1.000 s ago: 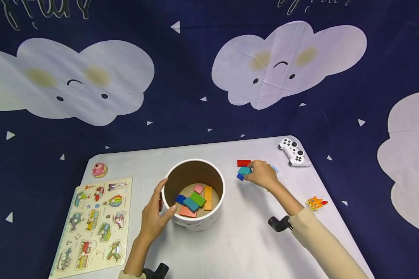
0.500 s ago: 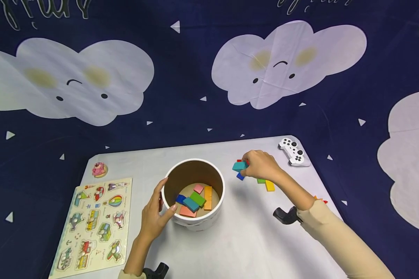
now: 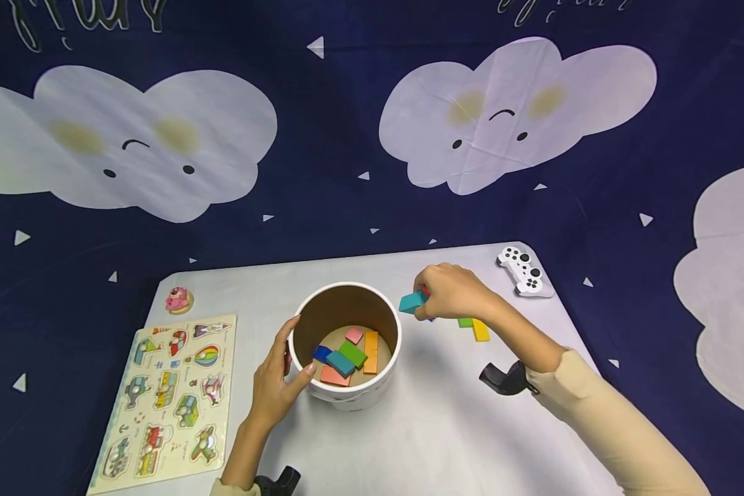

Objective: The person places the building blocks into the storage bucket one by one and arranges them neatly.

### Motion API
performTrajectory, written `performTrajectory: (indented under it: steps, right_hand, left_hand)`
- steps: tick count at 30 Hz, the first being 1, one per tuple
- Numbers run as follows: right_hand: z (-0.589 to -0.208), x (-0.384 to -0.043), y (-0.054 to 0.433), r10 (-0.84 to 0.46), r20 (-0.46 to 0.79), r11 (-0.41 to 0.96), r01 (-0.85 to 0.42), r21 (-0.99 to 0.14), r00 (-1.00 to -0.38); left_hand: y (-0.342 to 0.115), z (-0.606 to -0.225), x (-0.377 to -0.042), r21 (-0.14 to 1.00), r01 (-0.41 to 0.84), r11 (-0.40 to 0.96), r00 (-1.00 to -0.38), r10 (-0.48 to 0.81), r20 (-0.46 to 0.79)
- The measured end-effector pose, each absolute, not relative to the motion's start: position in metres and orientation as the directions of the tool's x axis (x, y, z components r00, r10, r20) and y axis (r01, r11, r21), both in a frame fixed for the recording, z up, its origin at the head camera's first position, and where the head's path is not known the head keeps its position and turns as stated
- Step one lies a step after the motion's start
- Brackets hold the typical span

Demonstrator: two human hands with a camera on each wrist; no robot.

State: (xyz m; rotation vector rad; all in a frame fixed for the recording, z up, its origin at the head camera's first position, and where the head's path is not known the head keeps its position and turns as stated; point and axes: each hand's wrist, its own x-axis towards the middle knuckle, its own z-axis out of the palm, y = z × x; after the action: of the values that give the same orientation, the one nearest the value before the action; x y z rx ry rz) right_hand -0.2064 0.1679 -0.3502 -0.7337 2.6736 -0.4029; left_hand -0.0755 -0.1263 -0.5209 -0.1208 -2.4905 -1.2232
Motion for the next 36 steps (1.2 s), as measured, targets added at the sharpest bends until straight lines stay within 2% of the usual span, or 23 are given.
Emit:
performTrajectory:
  steps: [19, 36]
  right_hand:
    - [-0.321, -0.199, 0.107, -0.716, -0.326, 0.697, -0.649, -0.304, -0.617]
    - [-0.334, -0.214, 0.058, -0.719, -0.463, 0.67, -0.695, -0.262, -0.519]
  left_hand:
    - [-0.129, -0.521, -0.076, 0.747, 0.229, 0.624, -0.928, -0.091, 0.361]
    - [-0.126, -0.521, -0.076, 0.751, 0.242, 0.614, -0.926, -0.084, 0.368]
